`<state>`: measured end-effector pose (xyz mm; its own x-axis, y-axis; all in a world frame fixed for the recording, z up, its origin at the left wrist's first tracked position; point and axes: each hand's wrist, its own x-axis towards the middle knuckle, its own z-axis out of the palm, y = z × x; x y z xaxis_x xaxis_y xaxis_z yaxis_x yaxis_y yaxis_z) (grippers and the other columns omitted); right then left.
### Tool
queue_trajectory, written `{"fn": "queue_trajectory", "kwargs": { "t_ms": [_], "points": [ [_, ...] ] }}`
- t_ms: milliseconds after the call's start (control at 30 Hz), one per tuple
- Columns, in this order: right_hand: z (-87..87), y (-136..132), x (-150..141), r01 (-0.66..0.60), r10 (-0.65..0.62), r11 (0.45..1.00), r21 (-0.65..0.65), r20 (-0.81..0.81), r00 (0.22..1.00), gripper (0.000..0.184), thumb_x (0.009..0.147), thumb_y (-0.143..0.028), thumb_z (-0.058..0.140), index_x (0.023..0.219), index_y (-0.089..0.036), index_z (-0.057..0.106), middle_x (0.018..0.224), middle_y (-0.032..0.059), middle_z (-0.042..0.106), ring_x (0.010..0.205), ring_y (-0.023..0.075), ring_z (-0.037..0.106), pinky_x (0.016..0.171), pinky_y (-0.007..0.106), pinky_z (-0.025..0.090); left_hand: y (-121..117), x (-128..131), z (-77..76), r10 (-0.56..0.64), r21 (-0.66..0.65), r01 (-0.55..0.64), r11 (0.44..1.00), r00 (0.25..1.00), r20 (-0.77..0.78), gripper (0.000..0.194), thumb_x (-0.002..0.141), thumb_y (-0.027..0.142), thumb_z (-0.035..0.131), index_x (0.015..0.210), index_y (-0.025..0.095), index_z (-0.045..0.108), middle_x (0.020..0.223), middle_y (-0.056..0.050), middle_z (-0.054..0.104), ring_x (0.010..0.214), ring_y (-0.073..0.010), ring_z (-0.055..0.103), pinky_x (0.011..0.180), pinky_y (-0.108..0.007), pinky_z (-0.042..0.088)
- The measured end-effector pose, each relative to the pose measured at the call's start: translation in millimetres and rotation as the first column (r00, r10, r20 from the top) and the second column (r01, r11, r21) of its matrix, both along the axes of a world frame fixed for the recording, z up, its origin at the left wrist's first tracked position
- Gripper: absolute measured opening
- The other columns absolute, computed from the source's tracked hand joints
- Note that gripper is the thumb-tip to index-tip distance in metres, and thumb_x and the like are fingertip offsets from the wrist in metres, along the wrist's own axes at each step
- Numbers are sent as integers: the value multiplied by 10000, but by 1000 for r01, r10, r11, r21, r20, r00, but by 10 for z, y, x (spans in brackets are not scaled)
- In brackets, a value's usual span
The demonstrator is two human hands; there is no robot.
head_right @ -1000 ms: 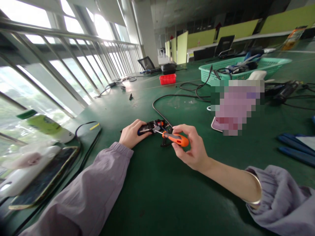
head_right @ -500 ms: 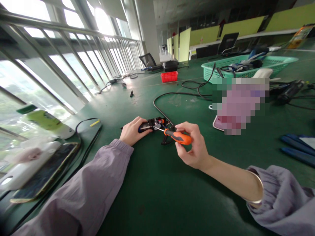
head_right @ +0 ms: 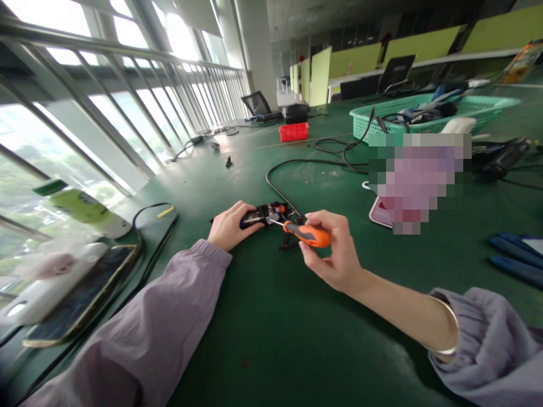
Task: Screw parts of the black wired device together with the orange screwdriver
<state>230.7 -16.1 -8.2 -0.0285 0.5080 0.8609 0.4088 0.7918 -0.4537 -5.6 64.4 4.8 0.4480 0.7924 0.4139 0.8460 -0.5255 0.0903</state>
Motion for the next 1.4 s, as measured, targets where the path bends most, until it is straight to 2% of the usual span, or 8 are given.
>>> {"fn": "queue_trajectory", "kwargs": {
  "t_ms": [167,367,467,600,800,1033,1233,1400],
  "points": [
    [76,-12,-12,2,-6,999,52,81,997,224,781,-212,604,995,-249,548,916,37,592,694,143,591,582,282,517,0,2,-3,2,8,-2,1000,1000,-1,378,801,536,535,1017,226,562,972,-9,609,848,-172,610,674,-256,441],
    [12,-1,-28,-38,38,999,17,-4,999,474,719,-143,631,1153,-266,487,925,41,543,751,168,596,631,305,538,8,0,-9,9,17,-9,1000,1000,-17,391,805,554,520,1017,229,563,967,-3,616,835,-172,612,664,-257,431],
    [20,-11,-16,-24,23,999,34,29,999,427,720,-148,636,1111,-257,504,919,39,559,712,158,604,595,290,532,12,-5,-14,5,24,-5,1000,1000,-20,393,805,556,518,1020,230,562,973,1,616,838,-172,613,663,-256,428],
    [51,-26,1,-22,26,999,-33,120,992,323,753,-180,624,1052,-241,519,785,-4,588,566,118,579,502,252,495,15,-11,-20,0,28,1,1000,1000,-20,392,806,556,518,1025,234,560,976,2,615,841,-169,613,659,-253,425],
    [14,3,-16,-10,9,999,40,20,1000,435,718,-149,623,1117,-265,494,956,63,580,825,216,613,692,371,535,11,-7,-11,5,22,-5,1000,1000,-18,389,803,558,519,1023,241,566,980,7,630,845,-172,619,658,-253,422],
    [64,-29,-16,-3,3,1000,2,125,992,372,734,-175,641,1075,-248,510,726,-17,578,564,127,572,498,259,487,-20,17,17,40,5,-40,999,999,-32,387,792,542,546,1014,227,576,935,-13,668,849,-189,630,708,-267,437],
    [43,1,-20,0,-1,1000,30,17,1000,392,714,-138,612,1081,-233,513,887,47,589,789,193,605,679,350,523,-12,26,16,23,-6,-23,1000,999,-32,381,798,522,548,1025,217,568,955,-26,668,875,-195,629,740,-272,443],
    [77,-25,-15,45,-49,998,39,96,994,290,742,-198,631,1014,-234,539,848,26,613,640,140,594,556,269,507,-8,27,16,32,-22,-33,999,999,-33,389,800,531,537,1032,220,565,958,-28,667,886,-198,627,755,-278,445]
  ]
}}
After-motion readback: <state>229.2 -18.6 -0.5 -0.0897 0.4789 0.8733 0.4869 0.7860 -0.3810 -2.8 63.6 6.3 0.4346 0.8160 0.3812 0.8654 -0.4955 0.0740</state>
